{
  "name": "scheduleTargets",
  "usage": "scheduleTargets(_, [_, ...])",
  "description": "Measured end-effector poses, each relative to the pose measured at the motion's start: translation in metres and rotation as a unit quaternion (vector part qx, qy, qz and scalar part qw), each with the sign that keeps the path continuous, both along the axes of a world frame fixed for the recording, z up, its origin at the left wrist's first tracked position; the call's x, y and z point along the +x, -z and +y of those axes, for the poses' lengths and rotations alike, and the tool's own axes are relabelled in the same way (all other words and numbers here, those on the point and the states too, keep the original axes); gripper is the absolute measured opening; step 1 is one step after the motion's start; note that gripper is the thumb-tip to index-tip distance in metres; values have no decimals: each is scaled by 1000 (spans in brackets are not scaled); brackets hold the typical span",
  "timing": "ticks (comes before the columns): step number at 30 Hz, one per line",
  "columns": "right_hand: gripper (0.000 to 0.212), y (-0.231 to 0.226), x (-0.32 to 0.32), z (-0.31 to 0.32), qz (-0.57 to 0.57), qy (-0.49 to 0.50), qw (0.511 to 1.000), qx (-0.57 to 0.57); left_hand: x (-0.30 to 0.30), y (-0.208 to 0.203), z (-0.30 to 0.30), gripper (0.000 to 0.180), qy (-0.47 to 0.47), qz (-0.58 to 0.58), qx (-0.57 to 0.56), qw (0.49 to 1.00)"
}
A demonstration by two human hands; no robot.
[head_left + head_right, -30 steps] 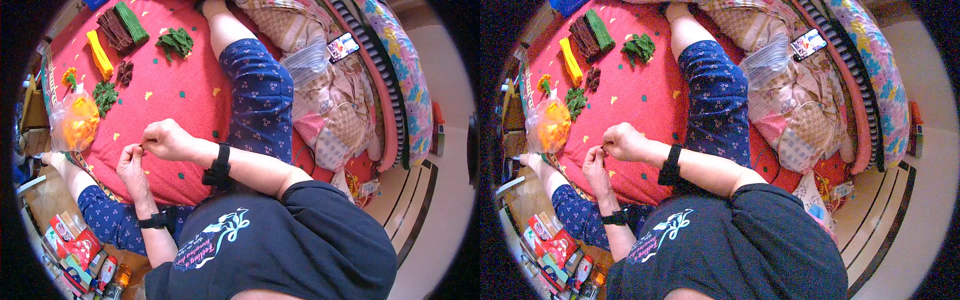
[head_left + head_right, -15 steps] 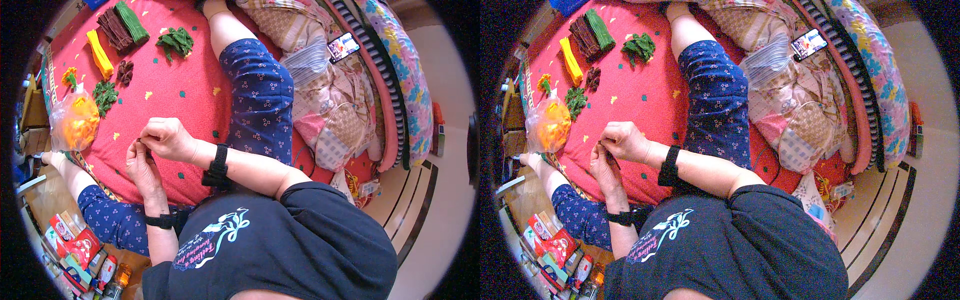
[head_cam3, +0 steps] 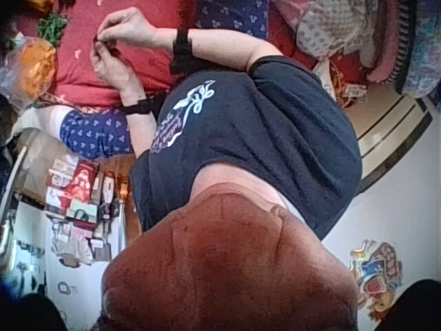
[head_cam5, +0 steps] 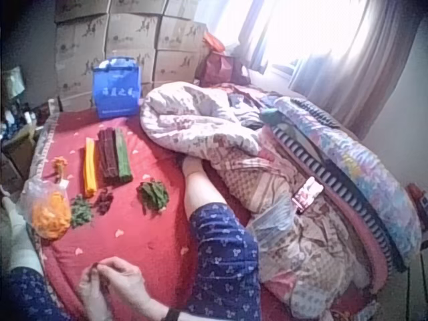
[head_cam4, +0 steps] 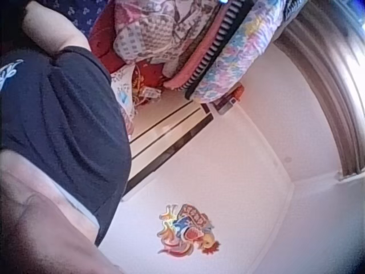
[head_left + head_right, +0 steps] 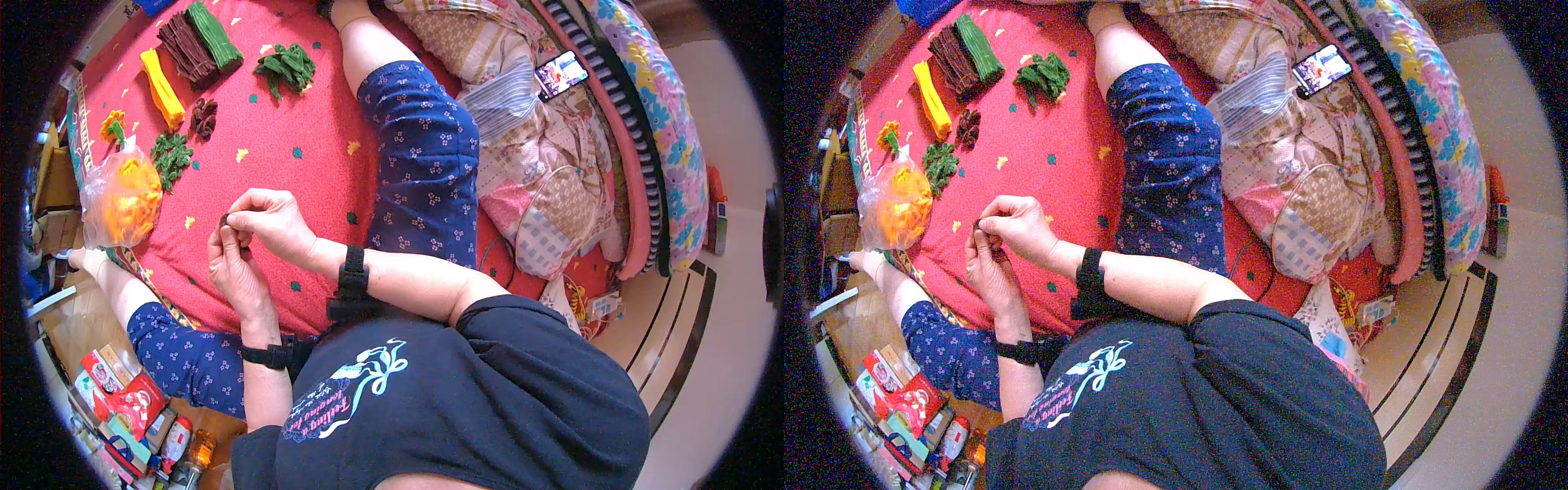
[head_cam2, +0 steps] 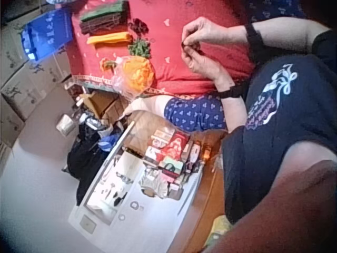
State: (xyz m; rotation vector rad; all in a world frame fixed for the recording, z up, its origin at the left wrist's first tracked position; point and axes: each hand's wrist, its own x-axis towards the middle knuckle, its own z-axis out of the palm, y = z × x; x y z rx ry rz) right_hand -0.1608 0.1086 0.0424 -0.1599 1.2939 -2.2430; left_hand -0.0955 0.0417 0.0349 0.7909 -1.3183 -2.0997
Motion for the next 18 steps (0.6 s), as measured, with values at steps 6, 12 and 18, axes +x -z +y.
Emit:
scheduleTargets(6, [8, 6, -15, 6, 64, -113, 982, 140, 7, 5, -30, 8, 27, -77, -196, 977])
scheduleTargets(12, [6, 19, -17, 4, 452, -50, 865, 214, 11, -4, -38, 5, 129, -130, -414, 892])
scheduleTargets(18, [7, 15, -19, 5, 462, -78, 863, 190, 14, 11, -44, 6, 116, -160, -206, 958])
